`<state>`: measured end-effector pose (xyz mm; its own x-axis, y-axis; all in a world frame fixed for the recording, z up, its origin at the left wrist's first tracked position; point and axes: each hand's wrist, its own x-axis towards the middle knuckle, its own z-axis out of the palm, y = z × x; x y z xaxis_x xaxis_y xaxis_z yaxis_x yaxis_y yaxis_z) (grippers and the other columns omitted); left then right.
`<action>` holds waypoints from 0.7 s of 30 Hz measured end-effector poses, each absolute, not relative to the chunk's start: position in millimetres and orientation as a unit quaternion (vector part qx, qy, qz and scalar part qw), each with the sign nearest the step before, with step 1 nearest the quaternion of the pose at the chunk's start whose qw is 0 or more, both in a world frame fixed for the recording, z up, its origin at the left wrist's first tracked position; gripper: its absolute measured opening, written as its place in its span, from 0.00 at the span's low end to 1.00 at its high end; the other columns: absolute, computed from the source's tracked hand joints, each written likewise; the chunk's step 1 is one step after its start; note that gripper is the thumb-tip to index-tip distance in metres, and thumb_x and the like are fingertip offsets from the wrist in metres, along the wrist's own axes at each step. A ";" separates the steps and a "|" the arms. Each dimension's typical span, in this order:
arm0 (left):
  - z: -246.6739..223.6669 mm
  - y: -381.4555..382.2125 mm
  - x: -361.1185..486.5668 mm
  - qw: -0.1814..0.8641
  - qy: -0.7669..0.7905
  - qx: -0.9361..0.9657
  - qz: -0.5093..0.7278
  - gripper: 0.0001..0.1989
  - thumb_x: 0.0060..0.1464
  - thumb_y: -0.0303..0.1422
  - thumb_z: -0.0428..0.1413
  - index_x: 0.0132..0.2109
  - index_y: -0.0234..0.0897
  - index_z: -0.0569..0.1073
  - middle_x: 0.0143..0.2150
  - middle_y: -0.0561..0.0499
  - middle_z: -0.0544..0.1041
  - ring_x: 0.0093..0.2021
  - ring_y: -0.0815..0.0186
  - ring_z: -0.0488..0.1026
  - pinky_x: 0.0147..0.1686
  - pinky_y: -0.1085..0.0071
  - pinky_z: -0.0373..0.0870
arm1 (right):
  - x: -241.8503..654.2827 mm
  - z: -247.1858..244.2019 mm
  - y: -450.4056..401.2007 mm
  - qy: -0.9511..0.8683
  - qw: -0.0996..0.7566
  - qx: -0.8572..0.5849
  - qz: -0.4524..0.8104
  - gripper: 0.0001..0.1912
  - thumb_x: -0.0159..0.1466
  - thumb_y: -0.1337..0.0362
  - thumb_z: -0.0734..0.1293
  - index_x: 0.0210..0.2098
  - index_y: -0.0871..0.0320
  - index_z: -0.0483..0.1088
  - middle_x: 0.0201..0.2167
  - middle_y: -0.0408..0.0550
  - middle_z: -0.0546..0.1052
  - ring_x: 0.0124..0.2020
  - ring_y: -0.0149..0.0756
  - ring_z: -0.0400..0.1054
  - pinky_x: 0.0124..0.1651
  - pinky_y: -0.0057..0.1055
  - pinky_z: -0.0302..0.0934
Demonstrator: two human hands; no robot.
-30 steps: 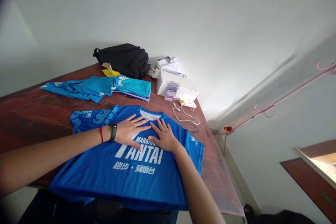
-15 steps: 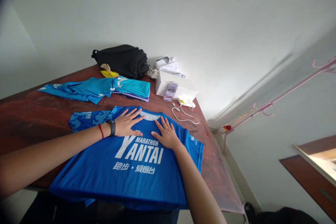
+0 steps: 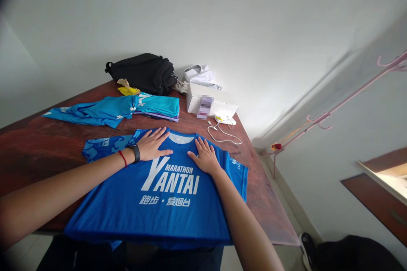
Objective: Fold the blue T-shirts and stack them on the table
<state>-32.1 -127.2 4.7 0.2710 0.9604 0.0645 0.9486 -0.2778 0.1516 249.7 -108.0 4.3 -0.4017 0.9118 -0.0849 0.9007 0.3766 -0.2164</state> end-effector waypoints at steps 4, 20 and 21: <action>4.3 -125.7 -31.1 0.022 0.611 0.789 0.059 0.53 0.57 0.66 0.42 0.74 0.28 0.49 0.75 0.37 0.44 0.74 0.47 0.43 0.69 0.50 0.43 | 249.8 7.0 -109.0 -0.830 0.036 -0.543 0.123 0.44 0.69 0.35 0.48 0.75 0.54 0.40 0.76 0.43 0.40 0.76 0.44 0.30 0.73 0.47 0.28; 5.1 -122.1 -31.4 -0.017 0.622 0.783 0.015 0.49 0.62 0.62 0.36 0.74 0.25 0.48 0.75 0.37 0.45 0.74 0.49 0.44 0.69 0.51 0.48 | 251.8 13.5 -109.6 -0.829 0.051 -0.535 0.154 0.45 0.68 0.34 0.48 0.75 0.55 0.41 0.76 0.43 0.40 0.76 0.48 0.30 0.73 0.51 0.29; 5.5 -122.1 -31.0 -0.019 0.624 0.781 0.010 0.49 0.62 0.62 0.37 0.74 0.25 0.48 0.75 0.38 0.44 0.74 0.50 0.44 0.69 0.52 0.47 | 252.0 14.4 -109.7 -0.831 0.048 -0.533 0.154 0.46 0.68 0.34 0.47 0.75 0.55 0.40 0.76 0.44 0.40 0.76 0.48 0.30 0.73 0.52 0.29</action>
<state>-31.0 -122.1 5.5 0.2199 0.9747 0.0402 0.9755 -0.2194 -0.0170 252.0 -109.7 14.4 -0.4282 0.8998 -0.0835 0.8701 0.3855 -0.3071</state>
